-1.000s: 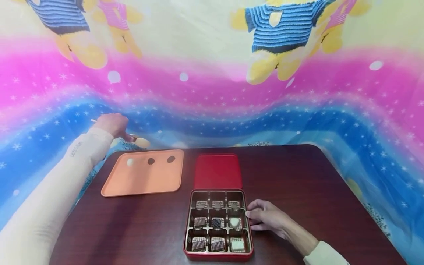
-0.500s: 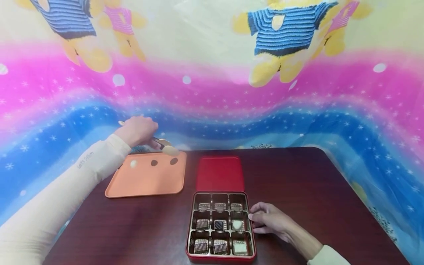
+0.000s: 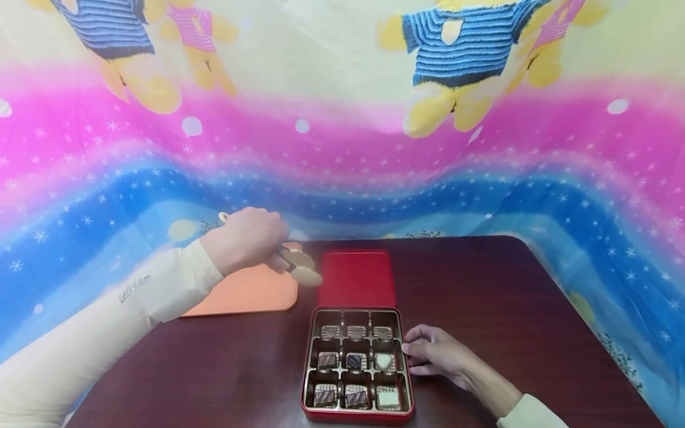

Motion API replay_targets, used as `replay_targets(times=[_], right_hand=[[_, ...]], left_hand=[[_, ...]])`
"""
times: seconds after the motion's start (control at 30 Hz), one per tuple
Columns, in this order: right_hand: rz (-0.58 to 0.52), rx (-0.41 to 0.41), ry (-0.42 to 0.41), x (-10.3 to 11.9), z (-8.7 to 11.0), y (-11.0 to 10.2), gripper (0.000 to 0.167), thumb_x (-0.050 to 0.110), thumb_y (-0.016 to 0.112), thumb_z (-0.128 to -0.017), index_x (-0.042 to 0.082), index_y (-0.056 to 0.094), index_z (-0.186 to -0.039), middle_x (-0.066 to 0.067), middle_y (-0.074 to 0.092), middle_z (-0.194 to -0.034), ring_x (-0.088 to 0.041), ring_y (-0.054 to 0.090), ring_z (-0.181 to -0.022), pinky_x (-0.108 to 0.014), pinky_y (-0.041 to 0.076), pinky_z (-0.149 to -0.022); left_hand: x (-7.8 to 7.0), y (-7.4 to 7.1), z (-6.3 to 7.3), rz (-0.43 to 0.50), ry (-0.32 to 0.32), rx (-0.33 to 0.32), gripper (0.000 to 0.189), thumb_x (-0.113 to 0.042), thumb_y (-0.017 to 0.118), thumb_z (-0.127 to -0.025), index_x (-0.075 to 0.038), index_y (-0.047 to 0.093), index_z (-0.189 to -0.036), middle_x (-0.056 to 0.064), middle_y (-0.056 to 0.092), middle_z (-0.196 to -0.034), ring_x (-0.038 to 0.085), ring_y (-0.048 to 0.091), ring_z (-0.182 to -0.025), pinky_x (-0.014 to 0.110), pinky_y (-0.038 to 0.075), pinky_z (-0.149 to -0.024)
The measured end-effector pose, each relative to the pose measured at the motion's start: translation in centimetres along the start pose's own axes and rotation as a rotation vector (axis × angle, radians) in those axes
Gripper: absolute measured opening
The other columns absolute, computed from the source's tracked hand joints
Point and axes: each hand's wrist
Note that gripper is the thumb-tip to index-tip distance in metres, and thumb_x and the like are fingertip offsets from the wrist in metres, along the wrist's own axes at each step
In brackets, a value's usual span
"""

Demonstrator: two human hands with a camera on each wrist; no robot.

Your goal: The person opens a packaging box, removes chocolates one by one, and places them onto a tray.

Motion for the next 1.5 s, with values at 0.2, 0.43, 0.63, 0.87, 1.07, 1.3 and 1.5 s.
replay_targets(times=[0.2,0.43,0.63,0.87,1.07,1.3,1.5], right_hand=[[-0.001,-0.003,0.001,0.3,0.0,0.1,0.031,0.012,0.061,-0.097,-0.006,0.046,-0.117,-0.011,0.06,-0.104,-0.022,0.062,-0.091,-0.039,0.058,-0.082],[0.003,-0.013,0.004,0.3,0.0,0.1,0.032,0.012,0.062,-0.096,-0.006,0.046,-0.117,-0.012,0.06,-0.105,-0.022,0.063,-0.091,-0.04,0.058,-0.082],[-0.004,-0.013,0.008,0.0,-0.1,0.1,0.031,0.012,0.061,-0.096,-0.006,0.046,-0.116,-0.012,0.061,-0.104,-0.022,0.063,-0.091,-0.039,0.058,-0.082],[-0.005,-0.013,0.008,0.0,-0.1,0.1,0.032,0.012,0.062,-0.096,-0.006,0.046,-0.117,-0.012,0.061,-0.104,-0.022,0.063,-0.091,-0.039,0.058,-0.081],[-0.002,-0.011,0.008,0.0,-0.1,0.0,0.031,0.012,0.061,-0.096,-0.005,0.046,-0.117,-0.012,0.06,-0.105,-0.022,0.063,-0.092,-0.039,0.058,-0.082],[-0.004,-0.009,0.008,0.0,0.0,0.0,0.031,0.012,0.061,-0.096,-0.006,0.046,-0.117,-0.013,0.061,-0.106,-0.023,0.063,-0.093,-0.04,0.058,-0.083],[-0.003,-0.008,0.006,0.0,-0.1,0.0,0.031,0.012,0.061,-0.096,-0.006,0.046,-0.117,-0.013,0.06,-0.106,-0.023,0.063,-0.092,-0.04,0.058,-0.083]], left_hand=[[-2.3,-0.5,0.9,-0.036,0.064,-0.006,0.049,-0.057,0.084,-0.071,-0.018,0.054,-0.066,-0.003,0.049,-0.06,0.013,0.045,-0.053,0.032,0.053,-0.051],[-4.6,0.0,1.8,-0.12,0.142,-0.06,0.043,-0.054,0.084,-0.07,-0.022,0.056,-0.063,-0.006,0.057,-0.063,0.012,0.052,-0.052,0.031,0.05,-0.048],[-5.9,0.5,2.4,-0.105,0.178,-0.047,0.042,-0.051,0.086,-0.069,-0.023,0.054,-0.063,-0.008,0.053,-0.059,0.01,0.047,-0.051,0.027,0.048,-0.045],[-6.9,0.4,3.0,-0.098,0.216,-0.029,0.045,-0.055,0.083,-0.071,-0.023,0.053,-0.063,-0.009,0.05,-0.057,0.009,0.044,-0.051,0.025,0.041,-0.042],[-7.8,0.8,3.3,-0.093,0.223,-0.043,0.044,-0.049,0.084,-0.068,-0.023,0.05,-0.058,-0.009,0.049,-0.055,0.01,0.046,-0.049,0.027,0.045,-0.043],[-8.9,1.5,3.1,-0.159,0.262,-0.043,0.041,-0.049,0.081,-0.072,-0.024,0.051,-0.059,-0.009,0.049,-0.054,0.008,0.048,-0.049,0.024,0.045,-0.045],[-9.8,2.0,3.0,-0.217,0.257,-0.053,0.041,-0.041,0.079,-0.071,-0.025,0.045,-0.055,-0.009,0.044,-0.05,0.008,0.046,-0.046,0.022,0.042,-0.042]])
Point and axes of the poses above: each hand's wrist, its own z-axis away from the middle knuckle, its own y-axis out of the palm, x = y × z
